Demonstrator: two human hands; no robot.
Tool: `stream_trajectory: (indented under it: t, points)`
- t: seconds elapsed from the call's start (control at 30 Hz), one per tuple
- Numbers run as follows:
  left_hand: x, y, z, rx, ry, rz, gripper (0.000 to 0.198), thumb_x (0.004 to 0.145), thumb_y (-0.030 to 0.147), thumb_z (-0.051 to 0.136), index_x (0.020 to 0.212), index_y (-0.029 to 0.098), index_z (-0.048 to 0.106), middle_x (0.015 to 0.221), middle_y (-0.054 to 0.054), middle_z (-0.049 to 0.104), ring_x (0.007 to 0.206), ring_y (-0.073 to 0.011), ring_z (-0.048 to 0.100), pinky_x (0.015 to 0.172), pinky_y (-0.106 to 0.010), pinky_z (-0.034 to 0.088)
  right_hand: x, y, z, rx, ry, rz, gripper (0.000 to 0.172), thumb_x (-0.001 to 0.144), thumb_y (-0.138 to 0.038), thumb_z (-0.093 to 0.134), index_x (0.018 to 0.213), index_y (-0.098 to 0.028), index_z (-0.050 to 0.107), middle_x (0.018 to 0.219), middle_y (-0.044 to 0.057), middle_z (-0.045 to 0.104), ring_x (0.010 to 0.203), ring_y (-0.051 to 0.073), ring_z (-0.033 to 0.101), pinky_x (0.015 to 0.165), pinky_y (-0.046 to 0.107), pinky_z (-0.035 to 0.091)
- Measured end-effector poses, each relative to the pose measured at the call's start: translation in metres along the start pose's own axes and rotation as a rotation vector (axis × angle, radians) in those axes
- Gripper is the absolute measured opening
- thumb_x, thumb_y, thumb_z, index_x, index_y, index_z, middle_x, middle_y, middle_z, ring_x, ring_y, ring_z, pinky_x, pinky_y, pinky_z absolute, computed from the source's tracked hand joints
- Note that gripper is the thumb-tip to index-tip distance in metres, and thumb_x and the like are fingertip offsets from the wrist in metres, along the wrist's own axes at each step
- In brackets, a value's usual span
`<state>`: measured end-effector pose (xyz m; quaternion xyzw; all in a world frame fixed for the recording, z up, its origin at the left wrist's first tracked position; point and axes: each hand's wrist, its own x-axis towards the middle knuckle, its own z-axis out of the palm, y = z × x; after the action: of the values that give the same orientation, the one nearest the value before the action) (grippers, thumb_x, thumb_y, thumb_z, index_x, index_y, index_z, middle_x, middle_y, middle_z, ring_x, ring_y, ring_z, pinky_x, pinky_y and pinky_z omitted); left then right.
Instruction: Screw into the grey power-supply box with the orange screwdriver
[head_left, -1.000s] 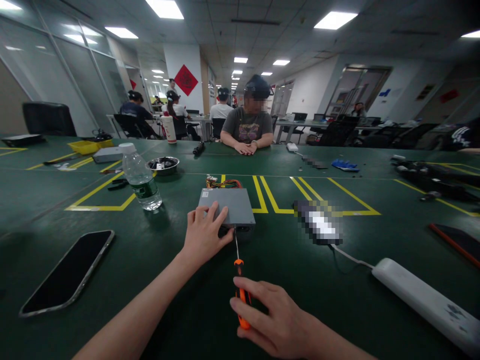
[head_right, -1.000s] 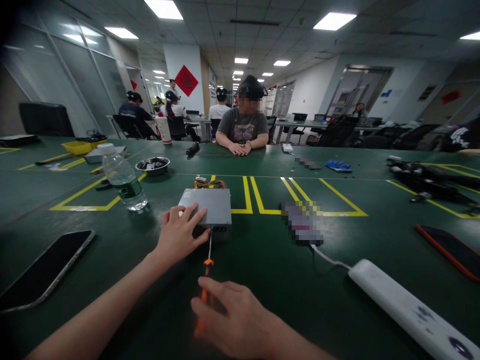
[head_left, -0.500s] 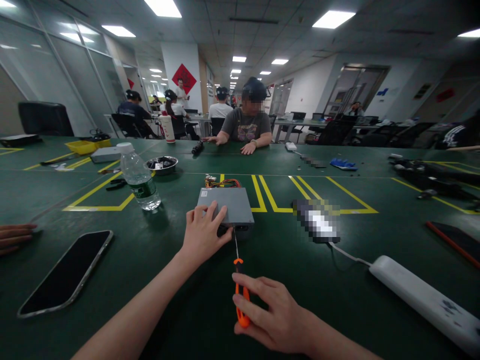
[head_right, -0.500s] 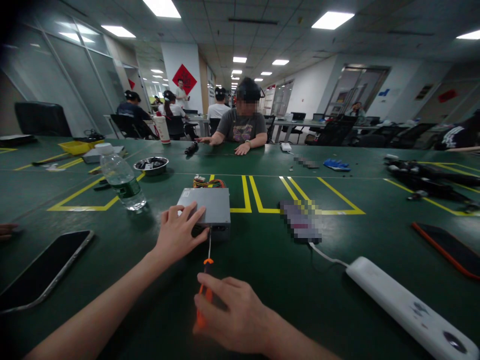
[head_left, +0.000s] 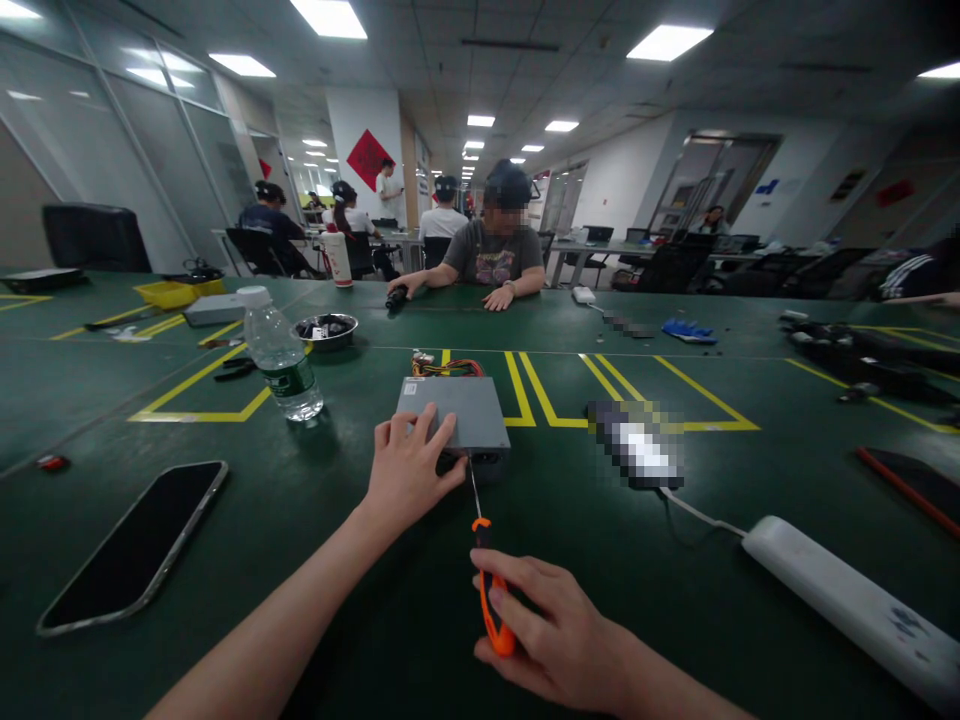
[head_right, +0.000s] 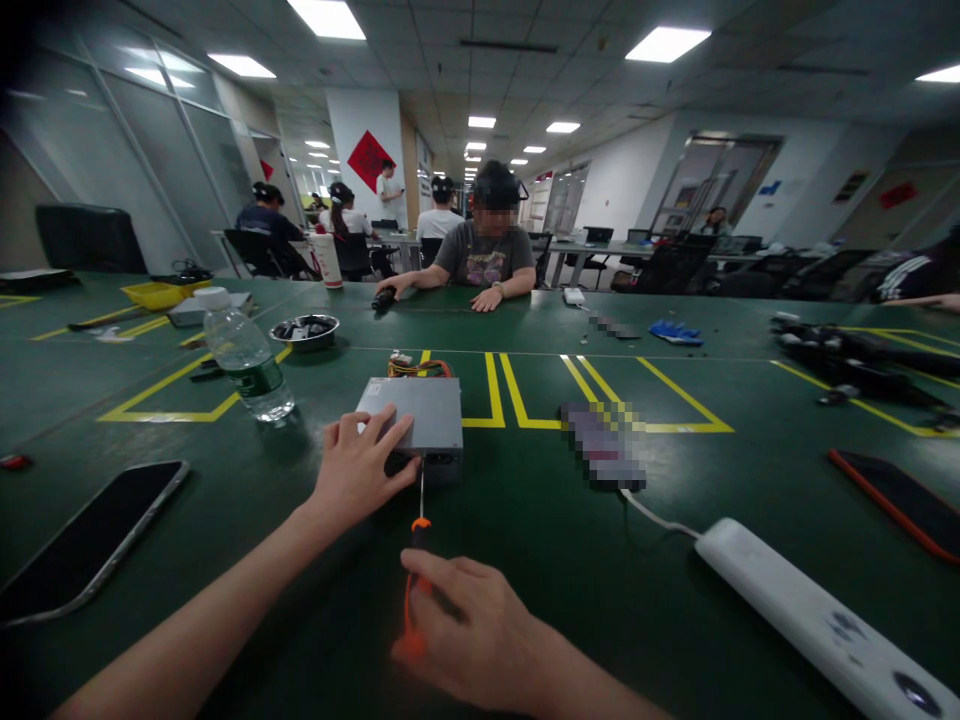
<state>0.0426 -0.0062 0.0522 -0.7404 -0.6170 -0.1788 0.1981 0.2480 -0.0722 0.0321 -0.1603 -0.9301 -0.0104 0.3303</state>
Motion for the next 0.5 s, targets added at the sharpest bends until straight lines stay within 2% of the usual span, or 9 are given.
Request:
stream_trajectory:
  t: [0.1, 0.2, 0.3, 0.4, 0.5]
  points:
    - [0.0000, -0.0001, -0.0004, 0.001, -0.003, -0.003, 0.048, 0.080, 0.048, 0.046, 0.122, 0.026, 0.050, 0.131, -0.009, 0.047, 0.106, -0.0319, 0.041, 0.083, -0.047, 0.033, -0.0043, 0.0021, 0.0019, 0.075, -0.005, 0.035, 0.028, 0.090, -0.034, 0.048, 0.109, -0.014, 0.044, 0.114, 0.017, 0.059, 0.104, 0.019, 0.060, 0.086, 0.028, 0.049]
    - [0.0000, -0.0006, -0.0005, -0.001, -0.008, 0.001, 0.048, 0.080, 0.048, 0.045, 0.122, 0.025, 0.050, 0.131, -0.009, 0.047, 0.106, -0.0322, 0.041, 0.083, -0.047, 0.033, -0.0018, 0.0009, -0.0004, 0.112, -0.112, 0.035, 0.036, 0.088, -0.034, 0.047, 0.116, -0.013, 0.042, 0.119, 0.019, 0.055, 0.110, 0.022, 0.056, 0.085, 0.031, 0.050]
    - [0.0000, -0.0008, -0.0004, -0.018, -0.007, -0.001, 0.048, 0.080, 0.048, 0.047, 0.122, 0.026, 0.050, 0.130, -0.009, 0.047, 0.106, -0.0321, 0.042, 0.083, -0.047, 0.033, 0.0038, -0.0013, -0.0029, 0.039, -0.178, -0.011, 0.033, 0.090, -0.032, 0.043, 0.119, -0.015, 0.045, 0.119, 0.019, 0.055, 0.105, 0.023, 0.058, 0.080, 0.033, 0.052]
    - [-0.0001, -0.0002, -0.0003, -0.020, 0.002, -0.008, 0.047, 0.079, 0.047, 0.048, 0.122, 0.027, 0.050, 0.130, -0.008, 0.047, 0.106, -0.0316, 0.042, 0.084, -0.046, 0.032, 0.0044, -0.0015, -0.0018, 0.002, -0.060, -0.040, 0.026, 0.094, -0.034, 0.041, 0.108, -0.014, 0.050, 0.113, 0.019, 0.059, 0.096, 0.019, 0.062, 0.078, 0.031, 0.052]
    - [0.0000, 0.0003, -0.0004, -0.007, 0.000, -0.006, 0.047, 0.080, 0.048, 0.048, 0.122, 0.026, 0.050, 0.130, -0.009, 0.047, 0.106, -0.0315, 0.042, 0.083, -0.046, 0.032, 0.0011, -0.0003, 0.0003, 0.015, 0.037, -0.033, 0.027, 0.094, -0.038, 0.043, 0.102, -0.013, 0.048, 0.109, 0.017, 0.062, 0.090, 0.017, 0.064, 0.079, 0.028, 0.051]
